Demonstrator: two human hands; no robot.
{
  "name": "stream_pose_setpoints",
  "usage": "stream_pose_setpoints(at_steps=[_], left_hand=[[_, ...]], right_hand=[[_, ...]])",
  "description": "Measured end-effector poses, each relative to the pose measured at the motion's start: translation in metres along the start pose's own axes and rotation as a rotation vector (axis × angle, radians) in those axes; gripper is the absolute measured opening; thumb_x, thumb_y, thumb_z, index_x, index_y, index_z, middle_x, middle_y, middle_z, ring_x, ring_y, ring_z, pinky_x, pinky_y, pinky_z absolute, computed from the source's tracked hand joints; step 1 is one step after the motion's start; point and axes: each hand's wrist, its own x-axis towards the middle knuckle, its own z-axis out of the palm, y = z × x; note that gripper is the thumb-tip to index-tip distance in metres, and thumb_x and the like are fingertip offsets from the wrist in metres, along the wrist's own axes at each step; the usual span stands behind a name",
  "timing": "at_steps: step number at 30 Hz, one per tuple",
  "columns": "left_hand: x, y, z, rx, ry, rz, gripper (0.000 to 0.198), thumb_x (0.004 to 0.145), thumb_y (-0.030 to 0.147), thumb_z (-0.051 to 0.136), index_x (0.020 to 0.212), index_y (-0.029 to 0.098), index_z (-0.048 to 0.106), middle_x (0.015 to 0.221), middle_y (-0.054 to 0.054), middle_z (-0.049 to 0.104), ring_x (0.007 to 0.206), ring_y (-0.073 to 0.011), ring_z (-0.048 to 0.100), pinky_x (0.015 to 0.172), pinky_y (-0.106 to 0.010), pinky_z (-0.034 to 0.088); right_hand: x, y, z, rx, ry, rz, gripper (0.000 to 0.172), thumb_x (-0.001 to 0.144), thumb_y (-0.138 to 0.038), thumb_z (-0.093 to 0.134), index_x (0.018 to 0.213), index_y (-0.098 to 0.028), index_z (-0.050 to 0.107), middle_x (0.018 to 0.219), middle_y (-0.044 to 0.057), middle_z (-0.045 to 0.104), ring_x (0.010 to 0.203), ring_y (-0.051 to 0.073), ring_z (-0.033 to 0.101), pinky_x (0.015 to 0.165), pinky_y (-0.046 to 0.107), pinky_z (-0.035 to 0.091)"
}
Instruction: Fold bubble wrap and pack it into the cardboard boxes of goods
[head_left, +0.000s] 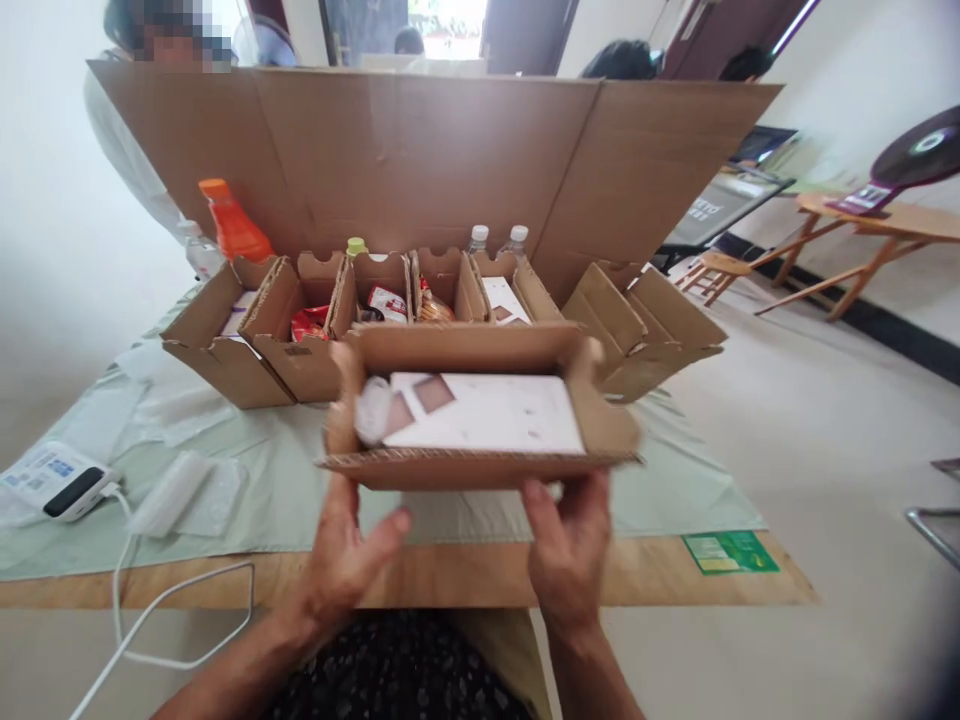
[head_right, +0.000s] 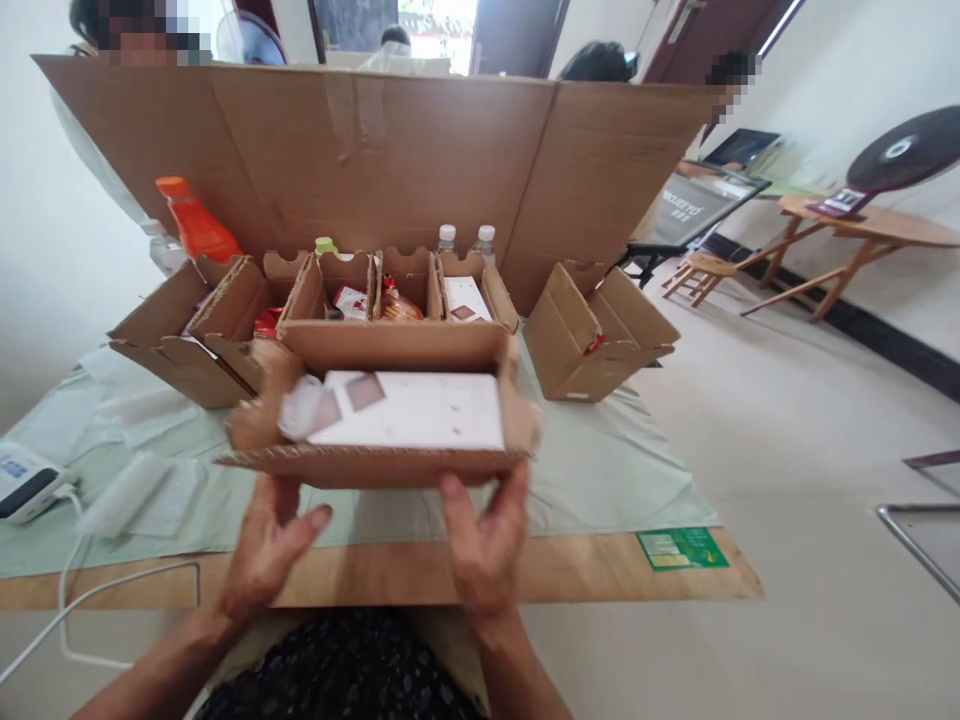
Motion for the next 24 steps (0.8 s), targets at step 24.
stream_pose_setpoints(at_steps=[24], left_hand=[[-0.018, -0.036, 0.144, -0.075, -0.298, -0.026, 0.100, 0.086, 0.020, 0.064, 0.167, 0.029, 0.004, 0.177, -0.012, 0.010, 0.163, -0.0362, 0.011, 0.131, -0.063, 0.016]], right_hand=[[0.017, 0.109, -0.114, -0.030, 0.342, 0.055, 0.061, 0.096, -0.052, 0.060, 0.147, -0.018, 0.055, 0.144, 0.014, 0.061, 0.141, 0.031, 0.053, 0.125, 0.055, 0.031]])
